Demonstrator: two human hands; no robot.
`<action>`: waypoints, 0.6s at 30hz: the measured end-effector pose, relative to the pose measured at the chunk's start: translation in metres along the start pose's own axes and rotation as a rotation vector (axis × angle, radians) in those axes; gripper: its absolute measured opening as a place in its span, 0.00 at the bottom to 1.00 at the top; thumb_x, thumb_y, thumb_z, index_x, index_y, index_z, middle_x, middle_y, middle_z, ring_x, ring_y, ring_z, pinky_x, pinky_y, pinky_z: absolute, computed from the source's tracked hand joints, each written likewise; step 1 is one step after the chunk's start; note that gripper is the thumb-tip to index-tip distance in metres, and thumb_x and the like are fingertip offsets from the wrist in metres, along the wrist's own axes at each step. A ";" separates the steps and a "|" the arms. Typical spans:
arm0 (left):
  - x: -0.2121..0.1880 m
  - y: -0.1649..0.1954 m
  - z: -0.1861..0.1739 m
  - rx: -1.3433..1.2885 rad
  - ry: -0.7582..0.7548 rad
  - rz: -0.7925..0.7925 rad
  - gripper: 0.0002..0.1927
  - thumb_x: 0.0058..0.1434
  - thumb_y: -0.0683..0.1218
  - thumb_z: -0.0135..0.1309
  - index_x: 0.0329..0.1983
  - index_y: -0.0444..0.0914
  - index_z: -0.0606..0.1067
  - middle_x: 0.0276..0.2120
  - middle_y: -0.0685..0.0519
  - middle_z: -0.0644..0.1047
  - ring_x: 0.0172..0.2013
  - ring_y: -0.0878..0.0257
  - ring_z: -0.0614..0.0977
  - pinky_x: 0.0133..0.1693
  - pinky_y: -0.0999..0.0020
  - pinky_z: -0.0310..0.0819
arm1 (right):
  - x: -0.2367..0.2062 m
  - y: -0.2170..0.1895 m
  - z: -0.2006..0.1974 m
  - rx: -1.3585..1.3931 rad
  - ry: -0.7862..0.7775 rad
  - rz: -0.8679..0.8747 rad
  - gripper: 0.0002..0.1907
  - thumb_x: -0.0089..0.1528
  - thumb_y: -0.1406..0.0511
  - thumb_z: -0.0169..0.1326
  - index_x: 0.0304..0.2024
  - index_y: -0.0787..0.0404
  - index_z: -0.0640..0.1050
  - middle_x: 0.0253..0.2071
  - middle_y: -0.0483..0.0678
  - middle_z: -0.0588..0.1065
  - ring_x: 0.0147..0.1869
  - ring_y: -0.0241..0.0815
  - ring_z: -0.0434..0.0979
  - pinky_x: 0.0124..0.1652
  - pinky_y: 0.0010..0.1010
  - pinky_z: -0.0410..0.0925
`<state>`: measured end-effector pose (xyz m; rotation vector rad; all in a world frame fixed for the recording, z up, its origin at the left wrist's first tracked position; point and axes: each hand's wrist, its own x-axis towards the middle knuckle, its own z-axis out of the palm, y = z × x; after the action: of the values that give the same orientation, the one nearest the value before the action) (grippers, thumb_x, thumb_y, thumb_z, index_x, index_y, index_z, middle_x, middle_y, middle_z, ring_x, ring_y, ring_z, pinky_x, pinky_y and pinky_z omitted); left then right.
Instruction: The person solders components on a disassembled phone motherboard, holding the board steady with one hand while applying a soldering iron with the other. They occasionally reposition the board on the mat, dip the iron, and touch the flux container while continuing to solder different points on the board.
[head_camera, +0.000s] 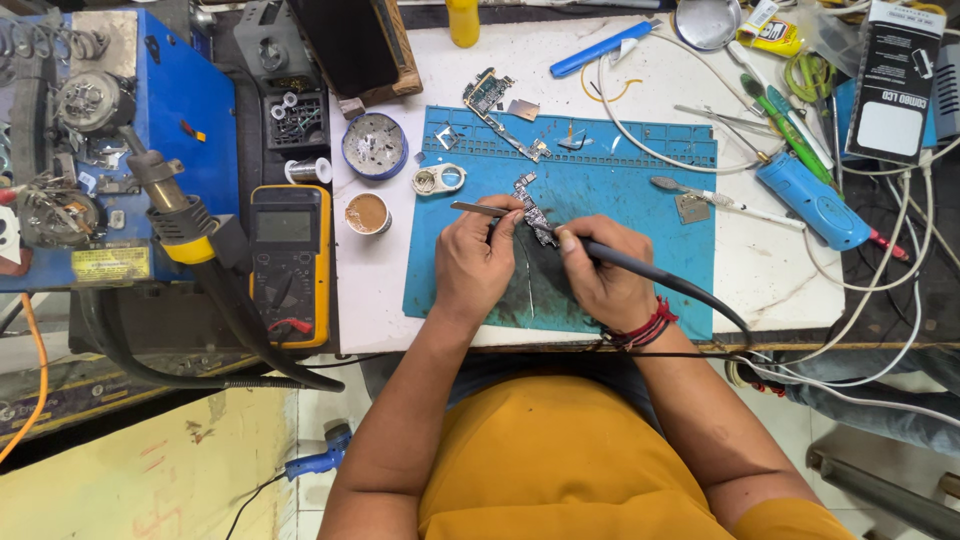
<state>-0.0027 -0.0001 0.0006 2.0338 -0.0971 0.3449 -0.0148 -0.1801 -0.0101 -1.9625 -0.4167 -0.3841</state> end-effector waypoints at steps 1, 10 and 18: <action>0.000 0.000 -0.001 0.000 0.016 0.051 0.04 0.67 0.42 0.57 0.43 0.38 0.79 0.32 0.48 0.82 0.30 0.57 0.83 0.32 0.66 0.75 | -0.001 -0.001 0.000 0.023 0.020 0.009 0.05 0.70 0.68 0.55 0.43 0.64 0.78 0.31 0.51 0.77 0.28 0.40 0.76 0.31 0.29 0.67; 0.000 0.000 -0.001 -0.037 -0.027 -0.097 0.05 0.66 0.42 0.58 0.43 0.37 0.80 0.26 0.50 0.80 0.22 0.64 0.78 0.27 0.68 0.70 | 0.000 -0.002 0.003 -0.066 0.069 0.090 0.09 0.68 0.66 0.59 0.43 0.66 0.76 0.28 0.50 0.77 0.27 0.39 0.76 0.29 0.28 0.66; 0.001 0.000 0.000 -0.032 -0.005 -0.066 0.05 0.66 0.42 0.57 0.42 0.37 0.79 0.30 0.49 0.81 0.24 0.61 0.80 0.29 0.67 0.73 | 0.000 0.000 0.002 -0.082 0.016 0.032 0.05 0.68 0.68 0.57 0.39 0.64 0.76 0.27 0.50 0.75 0.28 0.46 0.75 0.31 0.33 0.66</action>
<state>-0.0020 0.0002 0.0009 2.0011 -0.0378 0.2952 -0.0149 -0.1785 -0.0109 -2.0417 -0.3636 -0.4012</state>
